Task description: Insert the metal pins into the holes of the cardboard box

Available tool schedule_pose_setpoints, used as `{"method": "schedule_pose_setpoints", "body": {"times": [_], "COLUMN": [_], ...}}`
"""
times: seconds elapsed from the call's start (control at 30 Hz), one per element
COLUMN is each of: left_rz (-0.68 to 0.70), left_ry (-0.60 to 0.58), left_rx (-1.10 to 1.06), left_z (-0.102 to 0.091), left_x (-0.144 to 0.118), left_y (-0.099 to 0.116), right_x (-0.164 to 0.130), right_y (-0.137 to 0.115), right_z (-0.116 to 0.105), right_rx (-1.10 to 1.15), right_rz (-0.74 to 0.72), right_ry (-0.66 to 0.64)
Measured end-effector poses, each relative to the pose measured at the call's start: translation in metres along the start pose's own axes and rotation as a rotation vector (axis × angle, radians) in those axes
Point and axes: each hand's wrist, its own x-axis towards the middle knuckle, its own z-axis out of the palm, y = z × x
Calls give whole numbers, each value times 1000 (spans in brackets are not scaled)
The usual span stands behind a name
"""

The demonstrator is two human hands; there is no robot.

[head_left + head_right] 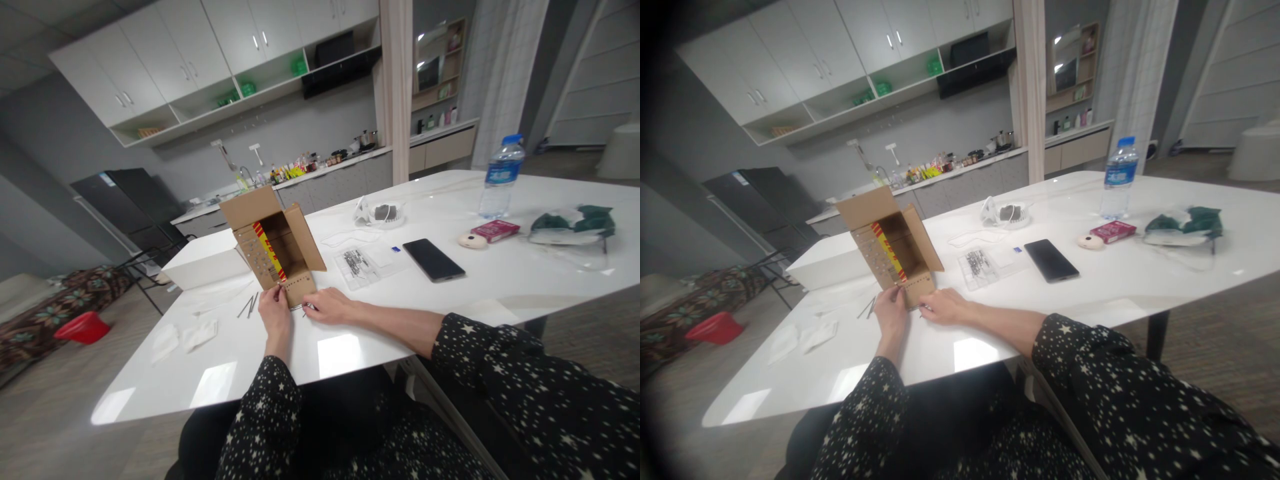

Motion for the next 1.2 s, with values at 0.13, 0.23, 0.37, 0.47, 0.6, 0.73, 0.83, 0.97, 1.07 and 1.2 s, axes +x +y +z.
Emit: {"method": "schedule_pose_setpoints", "body": {"times": [0.13, 0.23, 0.37, 0.47, 0.6, 0.73, 0.83, 0.97, 1.07, 1.2], "left_rz": [-7, 1, 41, 69, 97, 99, 103, 104, 111, 130], "left_ry": [-10, -8, -13, -13, -14, -22, -34, -38, -31, -31], "left_rx": [0, 30, 100, 140, 162, 171, 200, 235, 241, 244], "left_z": [-1, -1, 0, 1, 1, 0, 0, 1, 1, 1], "left_x": [0, -1, -2, -3, -4, -4, -4, -6, -6, -6], "left_y": [0, -1, -1, 0, -1, 0, 2, 6, 7, 6], "right_x": [0, 0, 1, 2, 2, 2, 2, 2, 2, 2], "right_y": [2, 3, 4, 4, 5, 4, 4, 3, 3, 3], "right_z": [2, 4, 6, 7, 8, 7, 6, 5, 5, 5], "right_rx": [0, -2, -3, -2, -12, -13, -9, -20, -25, -18], "right_rz": [-11, -21, -13, -2, -9, -3, 4, -12, -31, -25], "right_ry": [12, 20, 24, 13, 19, 11, 3, 4, 12, 7]}}
